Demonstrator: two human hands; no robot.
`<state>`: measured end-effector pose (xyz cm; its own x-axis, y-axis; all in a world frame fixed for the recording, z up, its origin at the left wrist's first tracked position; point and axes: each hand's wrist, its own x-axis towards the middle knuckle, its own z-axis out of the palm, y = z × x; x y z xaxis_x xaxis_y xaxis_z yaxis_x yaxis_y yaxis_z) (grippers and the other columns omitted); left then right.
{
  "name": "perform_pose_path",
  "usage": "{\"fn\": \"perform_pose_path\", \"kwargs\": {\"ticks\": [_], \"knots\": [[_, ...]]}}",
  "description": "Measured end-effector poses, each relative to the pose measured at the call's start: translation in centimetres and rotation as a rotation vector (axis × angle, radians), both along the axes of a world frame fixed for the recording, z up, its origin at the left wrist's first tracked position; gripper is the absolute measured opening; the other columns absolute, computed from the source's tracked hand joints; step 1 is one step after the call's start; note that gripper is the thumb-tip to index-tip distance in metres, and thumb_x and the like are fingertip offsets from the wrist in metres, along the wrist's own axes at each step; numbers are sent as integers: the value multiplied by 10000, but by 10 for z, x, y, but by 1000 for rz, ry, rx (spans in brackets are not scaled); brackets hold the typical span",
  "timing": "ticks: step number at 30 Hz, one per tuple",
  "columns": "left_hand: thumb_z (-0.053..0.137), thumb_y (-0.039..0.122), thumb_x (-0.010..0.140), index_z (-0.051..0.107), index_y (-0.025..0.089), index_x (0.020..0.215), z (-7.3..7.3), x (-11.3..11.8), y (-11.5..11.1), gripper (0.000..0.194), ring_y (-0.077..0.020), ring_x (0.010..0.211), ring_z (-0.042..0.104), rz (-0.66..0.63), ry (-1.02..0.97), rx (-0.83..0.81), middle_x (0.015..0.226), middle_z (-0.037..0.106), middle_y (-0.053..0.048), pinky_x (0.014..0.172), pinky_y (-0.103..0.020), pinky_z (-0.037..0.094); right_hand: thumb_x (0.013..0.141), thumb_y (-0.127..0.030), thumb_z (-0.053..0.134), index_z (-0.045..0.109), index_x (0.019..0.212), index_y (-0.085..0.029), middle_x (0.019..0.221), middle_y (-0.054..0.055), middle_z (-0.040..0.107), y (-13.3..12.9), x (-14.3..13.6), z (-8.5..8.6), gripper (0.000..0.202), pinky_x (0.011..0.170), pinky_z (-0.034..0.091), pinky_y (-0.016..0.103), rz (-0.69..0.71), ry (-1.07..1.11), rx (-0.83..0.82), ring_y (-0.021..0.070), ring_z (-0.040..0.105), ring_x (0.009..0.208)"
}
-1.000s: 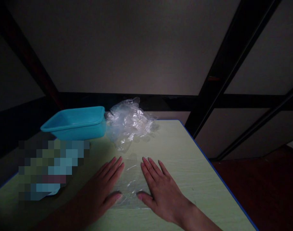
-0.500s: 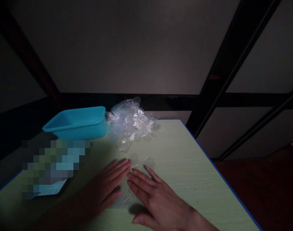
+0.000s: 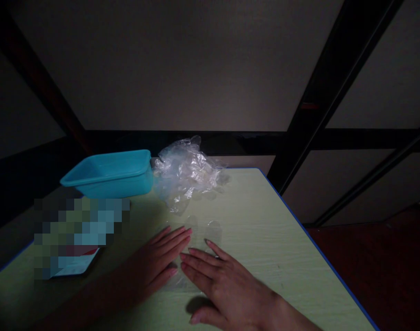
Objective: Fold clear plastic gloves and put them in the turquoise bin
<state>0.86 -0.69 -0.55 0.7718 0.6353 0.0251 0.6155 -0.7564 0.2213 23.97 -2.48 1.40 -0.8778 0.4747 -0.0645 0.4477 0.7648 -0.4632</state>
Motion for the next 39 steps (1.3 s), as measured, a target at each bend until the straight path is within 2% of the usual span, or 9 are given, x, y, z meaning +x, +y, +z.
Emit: {"fn": "perform_pose_path", "kwargs": {"ticks": [6,10,16,24,29,33,35,37,39], "knots": [[432,200,880,239,103,1401,-2,-4,2,564,-212,1369,171,31,12,-9,1486,234,-112,1106,-457,185,901,-546,351,181,1434,-172,1477,81,231,0,-1,2,673,1129,48,433,3,-19,-2,199,161,1367],[474,259,867,238,85,1401,-3,-4,2,610,-245,1372,149,42,21,-3,1490,202,-141,1098,-480,191,907,-502,385,206,1429,-164,1471,79,247,0,1,-1,647,1129,76,442,-5,24,70,207,179,1362],[512,257,834,210,110,1417,-3,-4,-1,673,-268,1369,153,77,-12,6,1495,184,-138,1099,-479,188,921,-330,415,206,1429,-151,1461,91,273,4,2,-15,578,1125,143,457,-229,68,241,220,229,1350],[559,272,807,239,133,1413,-6,-5,-3,699,-301,1372,116,108,-16,-17,1498,198,-114,1089,-495,197,909,-485,379,218,1430,-162,1491,112,157,3,4,-23,633,1089,189,531,-327,-71,248,298,118,1367],[574,277,802,239,124,1410,-7,-3,-3,711,-331,1371,74,128,-9,-25,1499,188,-128,1070,-537,209,902,-505,384,235,1429,-168,1494,126,172,4,5,-28,643,1066,208,566,-326,-48,285,335,113,1364],[560,276,818,192,139,1414,-12,-13,-3,714,-334,1370,85,46,-141,58,1505,143,-156,1055,-554,228,876,-479,460,294,1403,-136,1482,153,229,6,9,-20,650,1058,224,559,-281,25,295,331,148,1361],[509,242,852,240,157,1389,-12,-22,-4,607,-299,1363,163,-32,-250,137,1487,217,-148,1055,-506,272,870,-422,498,418,1318,-124,1416,151,369,7,12,-11,544,1054,266,500,-197,97,296,294,259,1325],[471,200,871,347,167,1319,-10,-31,-7,466,-240,1299,330,-109,-317,222,1387,414,-127,1032,-415,344,873,-371,509,519,1199,-124,1247,130,540,7,15,-2,409,998,351,428,-83,143,292,247,438,1185],[468,175,865,441,164,1225,-5,-37,-11,361,-199,1157,494,-169,-314,299,1205,587,-101,976,-340,411,867,-349,519,565,1118,-132,1050,97,627,5,17,4,335,884,422,386,-17,131,311,215,542,975]]}}
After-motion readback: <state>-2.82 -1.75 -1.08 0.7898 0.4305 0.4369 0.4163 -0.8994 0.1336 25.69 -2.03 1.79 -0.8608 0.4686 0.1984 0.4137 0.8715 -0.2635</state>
